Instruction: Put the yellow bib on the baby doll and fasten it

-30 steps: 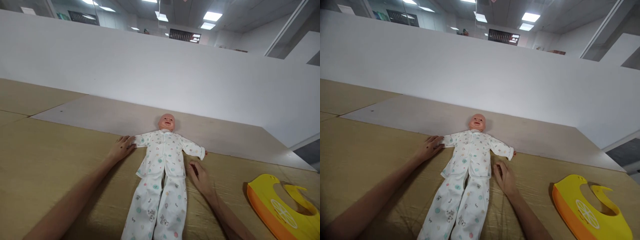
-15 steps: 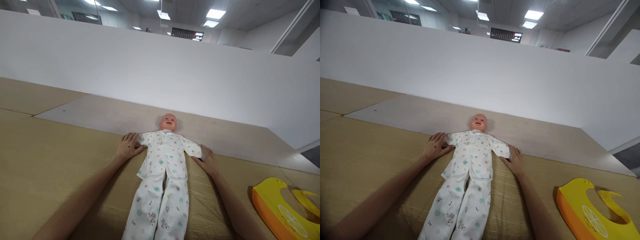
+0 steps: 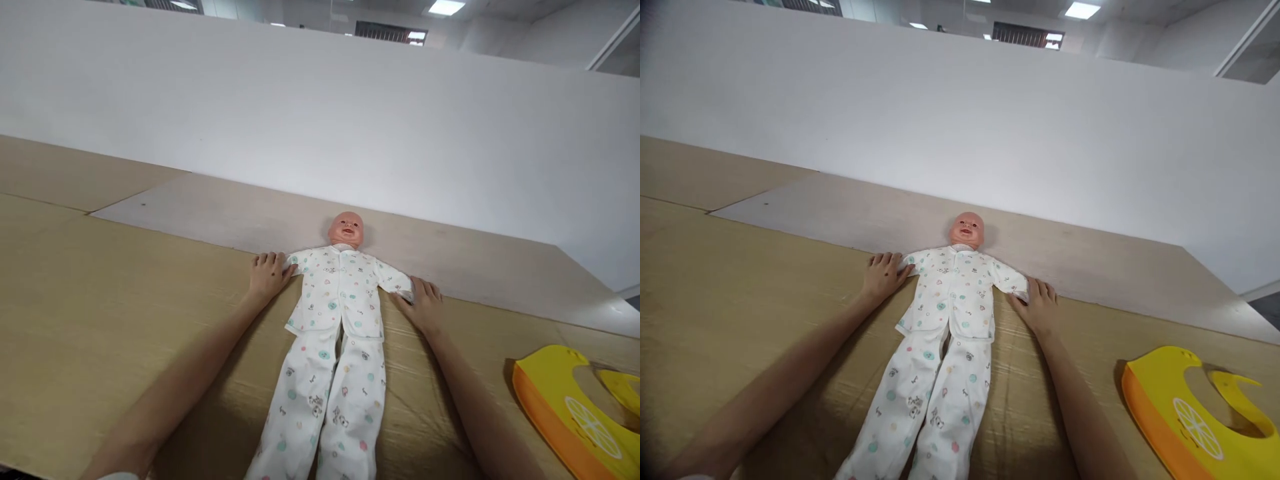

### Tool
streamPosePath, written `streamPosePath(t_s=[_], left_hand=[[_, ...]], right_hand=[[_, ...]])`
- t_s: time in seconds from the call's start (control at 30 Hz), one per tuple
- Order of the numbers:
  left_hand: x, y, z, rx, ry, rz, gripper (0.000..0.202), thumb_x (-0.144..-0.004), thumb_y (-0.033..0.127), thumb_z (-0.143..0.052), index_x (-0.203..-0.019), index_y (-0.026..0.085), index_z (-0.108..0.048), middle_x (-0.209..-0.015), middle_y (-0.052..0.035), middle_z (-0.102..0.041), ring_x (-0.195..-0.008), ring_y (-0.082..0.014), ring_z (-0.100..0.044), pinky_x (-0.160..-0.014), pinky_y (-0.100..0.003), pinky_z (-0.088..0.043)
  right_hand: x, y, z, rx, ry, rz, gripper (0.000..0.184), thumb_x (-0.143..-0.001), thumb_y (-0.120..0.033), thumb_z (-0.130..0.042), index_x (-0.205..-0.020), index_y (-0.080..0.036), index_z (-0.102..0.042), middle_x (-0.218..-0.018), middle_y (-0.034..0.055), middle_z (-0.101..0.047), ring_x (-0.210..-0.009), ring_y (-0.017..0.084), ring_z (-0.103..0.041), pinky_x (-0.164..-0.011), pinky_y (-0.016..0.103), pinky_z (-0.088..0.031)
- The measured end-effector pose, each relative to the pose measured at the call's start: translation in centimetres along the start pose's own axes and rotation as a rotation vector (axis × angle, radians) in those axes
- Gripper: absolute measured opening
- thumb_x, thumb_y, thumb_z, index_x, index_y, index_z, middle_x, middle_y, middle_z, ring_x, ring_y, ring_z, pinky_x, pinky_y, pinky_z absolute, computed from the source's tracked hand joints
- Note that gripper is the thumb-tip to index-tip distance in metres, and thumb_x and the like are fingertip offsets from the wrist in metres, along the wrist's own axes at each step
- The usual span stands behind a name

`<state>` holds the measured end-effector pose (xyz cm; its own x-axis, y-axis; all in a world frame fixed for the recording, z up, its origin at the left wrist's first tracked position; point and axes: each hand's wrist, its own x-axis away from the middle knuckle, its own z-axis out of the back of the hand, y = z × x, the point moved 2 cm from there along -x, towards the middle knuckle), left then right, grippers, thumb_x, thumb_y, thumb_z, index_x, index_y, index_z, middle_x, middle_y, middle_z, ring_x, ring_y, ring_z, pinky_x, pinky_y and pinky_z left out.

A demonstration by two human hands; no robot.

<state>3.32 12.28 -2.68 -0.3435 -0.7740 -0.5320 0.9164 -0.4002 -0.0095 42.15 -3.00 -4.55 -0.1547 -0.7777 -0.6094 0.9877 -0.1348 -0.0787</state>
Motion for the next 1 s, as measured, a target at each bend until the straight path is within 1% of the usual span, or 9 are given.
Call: streamPosePath(t_s=[0.1,0.3,0.47,0.63,0.77,0.87,0.93,0.97,1.0], left_hand=[[0.2,0.0,0.0,-0.013,0.008,-0.011,0.049,-0.095,0.054,-0.041,-0.106,0.013,-0.066,-0.097,-0.0197,-0.071,-0.095,-0.0364,-0.061,-0.085,-0.046,-0.038],[0.5,-0.1,0.1,-0.009,0.022,-0.006,0.044,-0.094,0.052,-0.043,-0.105,0.015,-0.065,-0.098,-0.0183,-0.071,-0.094,-0.0351,-0.062,-0.086,-0.046,-0.039],[0.6,-0.1,0.1,-0.003,-0.002,0.027,0.045,-0.094,0.052,-0.042,-0.106,0.015,-0.065,-0.100,-0.0187,-0.071,-0.095,-0.0360,-0.061,-0.086,-0.047,-0.039],[0.9,0.0,0.6,0.065,0.019,0.035,0.043,-0.094,0.044,-0.046,-0.118,0.013,-0.061,-0.119,-0.0226,-0.065,-0.114,-0.0405,-0.054,-0.095,-0.053,-0.037],[1.9,0.8,2.2,0.141,0.079,0.017,0.041,-0.092,0.033,-0.049,-0.125,0.011,-0.057,-0.132,-0.0244,-0.057,-0.127,-0.0419,-0.045,-0.101,-0.057,-0.035],[3.9,2.0,4.3,0.246,0.055,-0.038,0.029,-0.089,0.027,-0.050,-0.112,0.014,-0.063,-0.117,-0.0217,-0.065,-0.116,-0.0376,-0.053,-0.097,-0.054,-0.041],[5.9,2.9,5.8,0.344,-0.004,-0.073,0.018,-0.088,0.027,-0.051,-0.092,0.018,-0.066,-0.094,-0.0149,-0.070,-0.100,-0.0322,-0.059,-0.089,-0.048,-0.047],[6.8,3.2,6.5,0.400,-0.057,-0.072,0.017,-0.088,0.028,-0.050,-0.083,0.020,-0.065,-0.083,-0.0110,-0.070,-0.090,-0.0289,-0.061,-0.082,-0.043,-0.049],[7.8,3.5,7.1,0.446,-0.120,-0.037,0.022,-0.089,0.028,-0.047,-0.075,0.021,-0.063,-0.073,-0.0073,-0.068,-0.077,-0.0246,-0.060,-0.073,-0.039,-0.048]], right_hand=[[-0.8,-1.3,-0.4,0.039,-0.033,0.010,0.071,-0.082,-0.068,-0.056,-0.128,-0.014,-0.058,-0.123,0.0175,-0.066,-0.115,0.034,-0.056,-0.094,0.045,-0.042],[-1.7,-1.0,-1.5,-0.013,-0.086,-0.088,0.048,-0.090,-0.051,-0.050,-0.118,-0.016,-0.065,-0.105,0.0142,-0.072,-0.098,0.030,-0.061,-0.083,0.039,-0.042],[-1.4,-0.3,-1.7,-0.048,-0.070,-0.145,0.047,-0.091,-0.050,-0.045,-0.117,-0.016,-0.064,-0.106,0.0147,-0.071,-0.097,0.030,-0.060,-0.086,0.042,-0.042],[-1.2,-0.3,-1.7,-0.090,0.012,-0.143,0.056,-0.090,-0.051,-0.044,-0.126,-0.010,-0.056,-0.120,0.0208,-0.064,-0.112,0.034,-0.055,-0.096,0.048,-0.043],[-0.4,-1.3,-0.2,-0.104,0.118,-0.096,0.053,-0.092,-0.050,-0.045,-0.127,-0.010,-0.052,-0.130,0.0236,-0.054,-0.125,0.035,-0.045,-0.105,0.054,-0.039],[1.7,-2.2,2.3,-0.188,0.115,-0.066,0.046,-0.094,-0.045,-0.046,-0.124,-0.012,-0.051,-0.130,0.0232,-0.052,-0.127,0.034,-0.046,-0.105,0.055,-0.040],[3.8,-2.6,4.3,-0.320,0.094,-0.063,0.038,-0.093,-0.044,-0.047,-0.119,-0.016,-0.051,-0.122,0.0199,-0.057,-0.119,0.033,-0.053,-0.099,0.053,-0.047],[5.0,-2.8,5.3,-0.386,0.086,-0.068,0.033,-0.092,-0.044,-0.049,-0.113,-0.019,-0.053,-0.114,0.0172,-0.061,-0.107,0.032,-0.060,-0.088,0.049,-0.052],[6.2,-3.0,6.1,-0.458,0.006,-0.075,0.024,-0.092,-0.042,-0.051,-0.106,-0.023,-0.054,-0.100,0.0119,-0.065,-0.088,0.028,-0.064,-0.075,0.043,-0.055]])
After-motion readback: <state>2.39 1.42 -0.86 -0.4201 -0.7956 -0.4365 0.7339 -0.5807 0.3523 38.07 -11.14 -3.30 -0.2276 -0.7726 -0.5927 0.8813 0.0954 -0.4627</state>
